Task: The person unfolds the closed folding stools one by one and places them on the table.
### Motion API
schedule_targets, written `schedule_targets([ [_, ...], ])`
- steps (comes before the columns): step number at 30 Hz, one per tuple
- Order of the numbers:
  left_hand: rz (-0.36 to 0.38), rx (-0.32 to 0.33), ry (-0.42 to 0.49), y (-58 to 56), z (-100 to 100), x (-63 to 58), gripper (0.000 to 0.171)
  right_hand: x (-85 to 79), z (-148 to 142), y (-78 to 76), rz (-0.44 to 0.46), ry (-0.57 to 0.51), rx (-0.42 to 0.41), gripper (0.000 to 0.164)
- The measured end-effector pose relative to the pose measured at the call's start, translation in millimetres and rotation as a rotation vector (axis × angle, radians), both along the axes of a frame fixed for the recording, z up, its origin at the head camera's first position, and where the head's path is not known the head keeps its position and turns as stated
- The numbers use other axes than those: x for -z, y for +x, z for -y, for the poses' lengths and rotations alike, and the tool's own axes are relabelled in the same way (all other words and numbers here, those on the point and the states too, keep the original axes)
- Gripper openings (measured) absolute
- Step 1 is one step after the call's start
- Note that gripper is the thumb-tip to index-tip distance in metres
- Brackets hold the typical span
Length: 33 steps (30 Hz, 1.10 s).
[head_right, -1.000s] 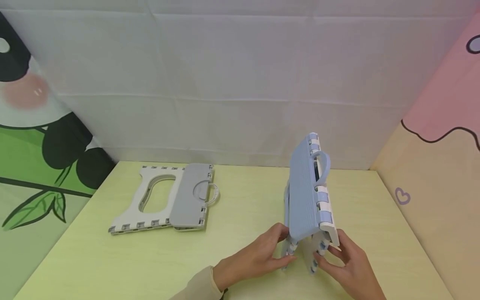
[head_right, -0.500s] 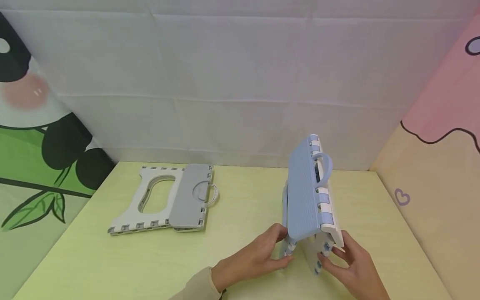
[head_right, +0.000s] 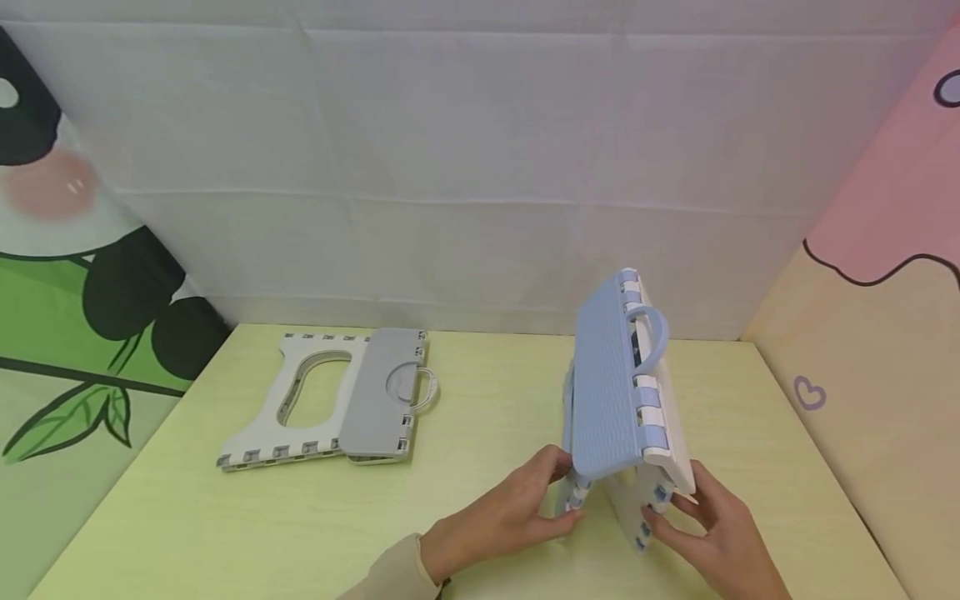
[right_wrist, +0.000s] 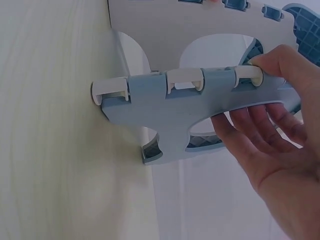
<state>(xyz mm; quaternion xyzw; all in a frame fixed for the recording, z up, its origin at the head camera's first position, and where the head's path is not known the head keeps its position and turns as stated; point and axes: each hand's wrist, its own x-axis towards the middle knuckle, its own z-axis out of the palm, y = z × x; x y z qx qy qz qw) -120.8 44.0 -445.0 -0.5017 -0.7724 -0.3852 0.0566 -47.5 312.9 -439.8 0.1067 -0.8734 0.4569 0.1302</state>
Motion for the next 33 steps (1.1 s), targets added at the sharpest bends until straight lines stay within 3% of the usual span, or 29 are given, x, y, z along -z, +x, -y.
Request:
schedule_targets([
  [16, -0.015, 0.004, -0.032, -1.1, 4.8, -1.8, 0.045, -3.1, -11.5, 2.0, -0.013, 0.015, -0.033, 0.082],
  [26, 0.1, 0.013, -0.025, -0.6, 7.8, -3.7, 0.045, -6.0, -13.0, 4.1, 0.018, 0.027, -0.034, 0.084],
  [33, 0.014, 0.005, -0.024, -2.7, 9.4, -1.7, 0.045, -6.4, -14.8, 4.4, 0.008, 0.011, -0.047, 0.082],
])
